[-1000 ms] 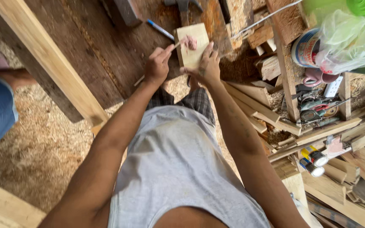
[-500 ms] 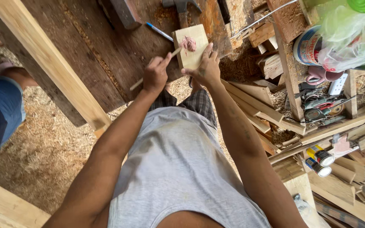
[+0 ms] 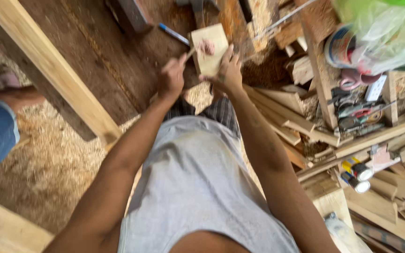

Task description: The person mixes a reddish paste on a small wooden block using a thin stick, then applies the paste to a small wooden piece. The person also uses a hammer to tap the wooden piece on the workbench.

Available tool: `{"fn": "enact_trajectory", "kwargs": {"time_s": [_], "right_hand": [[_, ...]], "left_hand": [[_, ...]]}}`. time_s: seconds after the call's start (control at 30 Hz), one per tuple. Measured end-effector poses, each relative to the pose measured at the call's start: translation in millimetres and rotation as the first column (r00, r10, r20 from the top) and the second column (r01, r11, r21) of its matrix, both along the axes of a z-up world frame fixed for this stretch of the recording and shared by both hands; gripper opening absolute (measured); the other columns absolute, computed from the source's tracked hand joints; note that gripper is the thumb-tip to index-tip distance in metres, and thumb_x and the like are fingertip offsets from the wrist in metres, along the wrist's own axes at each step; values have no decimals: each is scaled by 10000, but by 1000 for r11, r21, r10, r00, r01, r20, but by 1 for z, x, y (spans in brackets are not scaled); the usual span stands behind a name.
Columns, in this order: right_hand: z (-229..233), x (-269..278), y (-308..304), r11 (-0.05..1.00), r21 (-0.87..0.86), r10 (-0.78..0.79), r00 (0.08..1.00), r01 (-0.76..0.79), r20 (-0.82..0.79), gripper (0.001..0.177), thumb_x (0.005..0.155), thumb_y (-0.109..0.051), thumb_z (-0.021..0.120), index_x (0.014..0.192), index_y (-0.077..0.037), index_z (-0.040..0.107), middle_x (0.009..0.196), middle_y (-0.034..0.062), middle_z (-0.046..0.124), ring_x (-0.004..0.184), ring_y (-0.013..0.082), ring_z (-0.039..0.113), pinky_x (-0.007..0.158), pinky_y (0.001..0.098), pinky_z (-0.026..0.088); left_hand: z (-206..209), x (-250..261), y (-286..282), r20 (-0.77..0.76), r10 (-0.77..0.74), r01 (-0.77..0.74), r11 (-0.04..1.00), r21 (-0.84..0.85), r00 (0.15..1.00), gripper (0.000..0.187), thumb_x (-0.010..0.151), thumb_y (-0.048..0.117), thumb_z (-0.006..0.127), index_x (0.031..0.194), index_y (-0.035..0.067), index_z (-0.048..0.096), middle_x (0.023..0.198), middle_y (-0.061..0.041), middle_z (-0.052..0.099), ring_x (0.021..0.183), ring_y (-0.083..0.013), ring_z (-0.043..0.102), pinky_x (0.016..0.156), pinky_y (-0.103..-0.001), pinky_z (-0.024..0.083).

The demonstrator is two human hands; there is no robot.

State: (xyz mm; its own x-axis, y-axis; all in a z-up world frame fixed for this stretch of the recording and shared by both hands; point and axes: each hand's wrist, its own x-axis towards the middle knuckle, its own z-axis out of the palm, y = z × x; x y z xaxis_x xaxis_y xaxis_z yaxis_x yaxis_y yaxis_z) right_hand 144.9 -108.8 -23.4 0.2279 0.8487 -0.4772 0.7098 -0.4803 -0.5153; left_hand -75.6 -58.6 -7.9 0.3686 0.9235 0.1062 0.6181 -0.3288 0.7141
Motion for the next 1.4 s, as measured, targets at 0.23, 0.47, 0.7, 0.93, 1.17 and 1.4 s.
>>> {"fn": "enact_trajectory", "kwargs": {"time_s": [0.23, 0.47, 0.7, 0.93, 1.17, 1.4], "right_hand": [[-2, 2, 6, 997, -74, 36, 998, -32, 52, 1681, 517, -837, 880, 1528, 167, -12, 1444, 442, 315, 1352, 574, 366, 1095, 543, 425], [5, 4, 11, 994, -110, 3, 1000, 0, 27, 1668, 499, -811, 864, 1535, 163, -9, 1399, 374, 398, 1335, 539, 418, 1069, 527, 471], [-3, 6, 10, 998, -58, 18, 999, -16, 30, 1646, 549, -808, 896, 1530, 168, 6, 1451, 446, 317, 1337, 599, 369, 1073, 553, 448], [8, 4, 10, 998, -62, -14, 1000, 15, 18, 1635, 534, -785, 901, 1551, 141, 17, 1503, 444, 259, 1398, 596, 304, 1120, 552, 397], [12, 1, 13, 995, -97, -36, 999, 34, -18, 1639, 510, -775, 859, 1565, 144, 4, 1507, 413, 300, 1414, 567, 328, 1139, 528, 395], [23, 1, 12, 996, -80, -28, 1000, 28, -7, 1622, 524, -799, 853, 1553, 150, 33, 1498, 417, 324, 1399, 565, 366, 1113, 531, 433]], "left_hand": [[-1, -10, 4, 40, -29, 30, 999, -19, 999, 289, 1004, 82, 681, 1289, 100, 719, 859, -97, 682, 693, -252, 667, 569, -368, 544], [33, 13, 60, -295, -65, 88, 994, 65, 953, 255, 1016, 171, 645, 1235, 163, 775, 809, -101, 672, 683, -295, 664, 580, -434, 531], [48, 16, 37, -399, -140, 107, 989, -104, 906, 302, 1010, 125, 591, 1278, 116, 730, 849, -133, 674, 747, -346, 707, 629, -489, 559], [72, 22, 40, -406, -195, 122, 972, -199, 893, 258, 968, 195, 595, 1155, 232, 769, 927, -134, 712, 845, -404, 699, 705, -539, 550], [52, 38, 58, -483, -195, 30, 944, -328, 854, 278, 1103, 237, 503, 1300, 193, 694, 917, -139, 709, 763, -377, 719, 637, -507, 565], [50, 28, 22, -533, -157, 175, 984, -17, 831, 392, 926, 136, 581, 1283, 123, 741, 883, -172, 687, 730, -387, 715, 597, -511, 567]]}}
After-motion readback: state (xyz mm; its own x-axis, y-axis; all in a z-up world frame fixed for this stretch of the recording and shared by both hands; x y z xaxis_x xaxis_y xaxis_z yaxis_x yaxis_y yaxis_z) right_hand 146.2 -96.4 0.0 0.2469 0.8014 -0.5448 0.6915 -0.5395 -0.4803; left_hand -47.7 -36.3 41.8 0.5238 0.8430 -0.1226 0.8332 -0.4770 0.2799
